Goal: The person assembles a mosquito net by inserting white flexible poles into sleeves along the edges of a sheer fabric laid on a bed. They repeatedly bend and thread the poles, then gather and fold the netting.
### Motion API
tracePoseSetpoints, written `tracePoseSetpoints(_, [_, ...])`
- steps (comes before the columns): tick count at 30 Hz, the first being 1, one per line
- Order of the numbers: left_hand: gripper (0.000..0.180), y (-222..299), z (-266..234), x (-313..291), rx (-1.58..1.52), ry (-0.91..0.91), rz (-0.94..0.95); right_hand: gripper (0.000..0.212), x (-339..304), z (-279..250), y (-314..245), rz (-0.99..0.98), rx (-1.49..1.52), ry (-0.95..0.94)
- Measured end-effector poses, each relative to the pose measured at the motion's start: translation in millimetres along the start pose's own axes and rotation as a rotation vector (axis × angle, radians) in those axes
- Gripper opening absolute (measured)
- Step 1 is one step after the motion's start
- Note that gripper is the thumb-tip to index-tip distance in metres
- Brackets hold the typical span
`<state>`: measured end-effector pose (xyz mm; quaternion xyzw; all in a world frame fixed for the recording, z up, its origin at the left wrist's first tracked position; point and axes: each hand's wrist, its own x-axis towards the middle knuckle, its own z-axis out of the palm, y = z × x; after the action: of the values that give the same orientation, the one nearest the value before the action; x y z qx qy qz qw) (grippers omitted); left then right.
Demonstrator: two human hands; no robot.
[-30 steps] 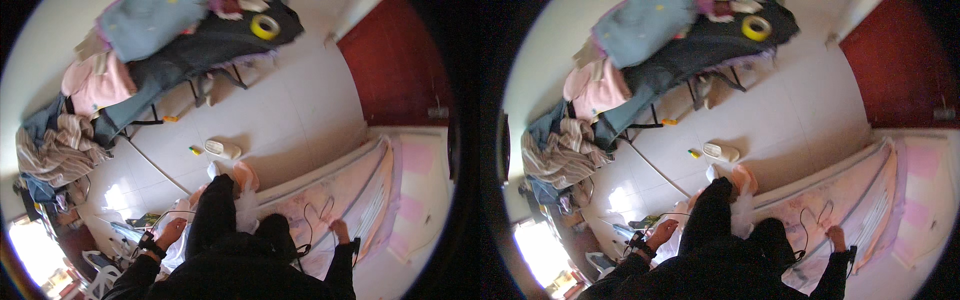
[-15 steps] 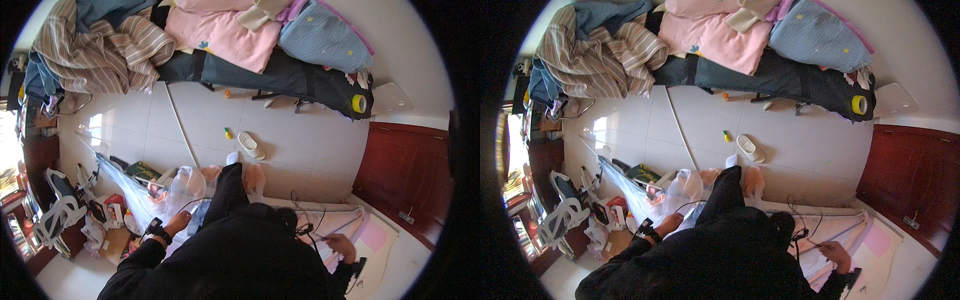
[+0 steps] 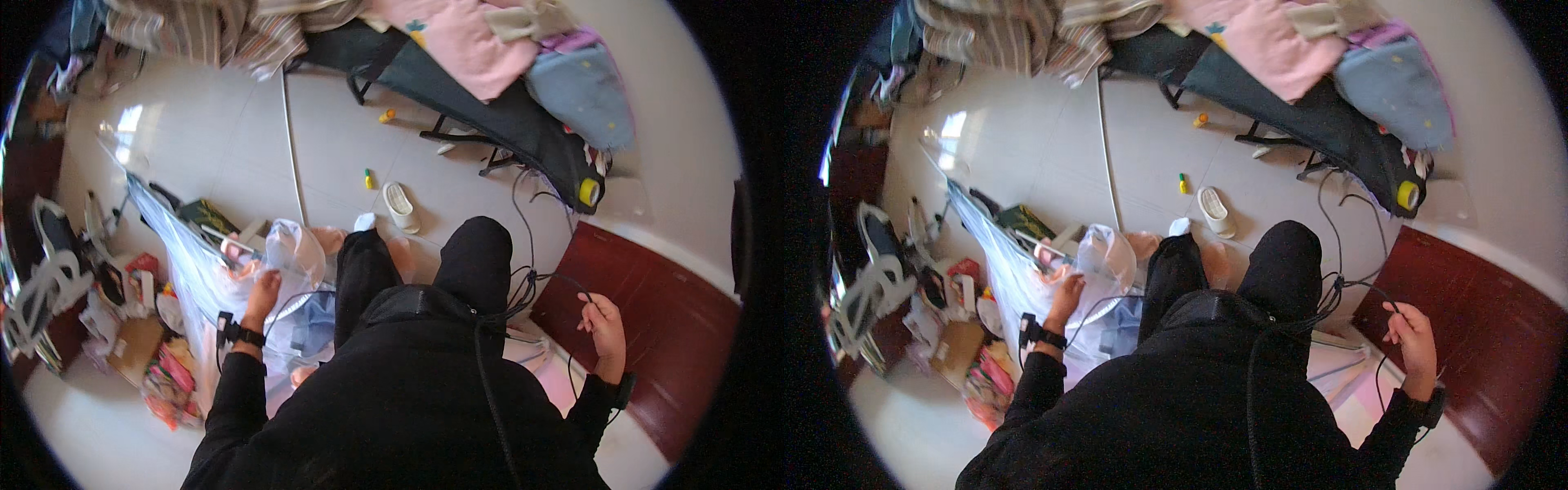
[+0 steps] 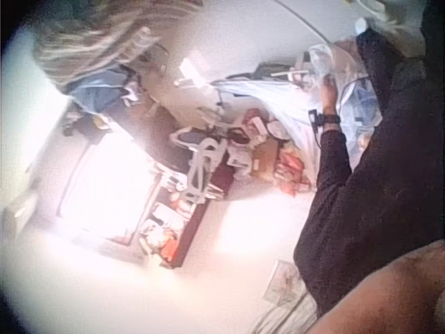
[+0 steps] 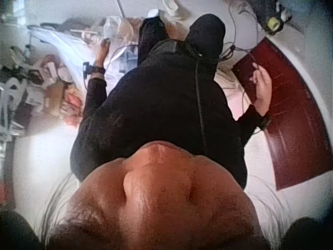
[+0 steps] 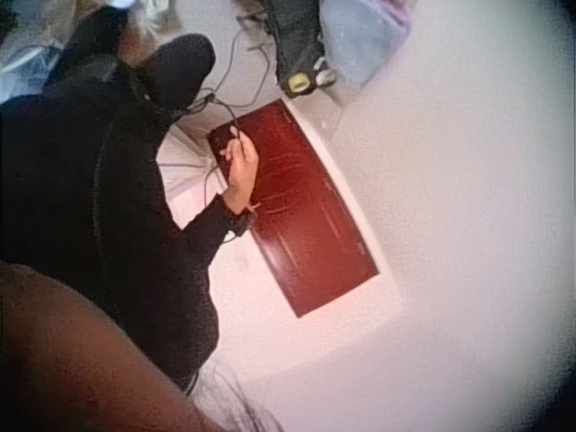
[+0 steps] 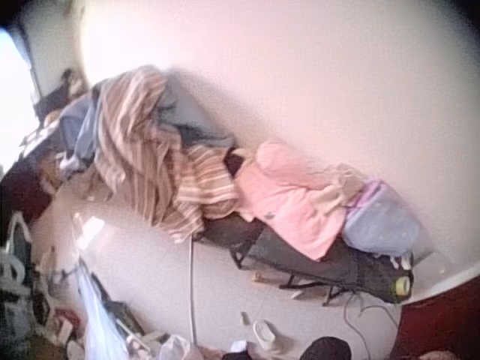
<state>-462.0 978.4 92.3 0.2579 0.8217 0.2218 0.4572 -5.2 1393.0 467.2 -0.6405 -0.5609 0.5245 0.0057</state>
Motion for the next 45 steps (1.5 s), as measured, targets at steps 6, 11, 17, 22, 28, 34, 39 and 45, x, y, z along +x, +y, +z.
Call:
tracePoseSetpoints(6, [0.078, -132.0, 64.2, 30.2, 0.211, 0.280, -0.484, 0.027, 75.5, 54.4, -54.4, 0.043, -0.408, -0.229])
tracePoseSetpoints(11, [0.077, -188.2, 121.6, 54.8, -0.239, 0.305, -0.640, 0.022, 128.4, 121.8, -87.2, 0.063, -0.836, -0.358])
tracePoseSetpoints(17, [0.088, -175.3, 152.2, 58.2, -0.141, 0.471, -0.592, 0.018, 171.8, 209.0, -108.1, -0.145, -1.093, -0.549])
tracePoseSetpoints(22, [0.087, -162.5, 138.8, 60.5, -0.028, 0.421, -0.672, 0.019, 216.5, 249.3, -114.6, -0.397, -1.228, -0.726])
tracePoseSetpoints(28, [0.083, -159.1, 136.3, 66.5, -0.040, 0.341, -0.850, 0.022, 317.6, 290.9, -101.5, -0.421, -1.331, -0.927])
tracePoseSetpoints(34, [0.087, -148.4, 134.9, 79.7, 0.187, 0.308, -0.948, 0.020, 410.7, 337.6, -75.5, -0.457, -1.307, -1.074])
tracePoseSetpoints(39, [0.080, -151.6, 131.6, 82.7, 0.090, 0.282, -1.039, 0.020, 439.1, 324.2, -59.2, -0.232, -1.285, -1.179])
tracePoseSetpoints(45, [0.069, -156.6, 134.6, 81.6, -0.058, 0.298, -1.044, 0.021, 465.0, 313.5, -41.4, -0.217, -1.328, -1.174])
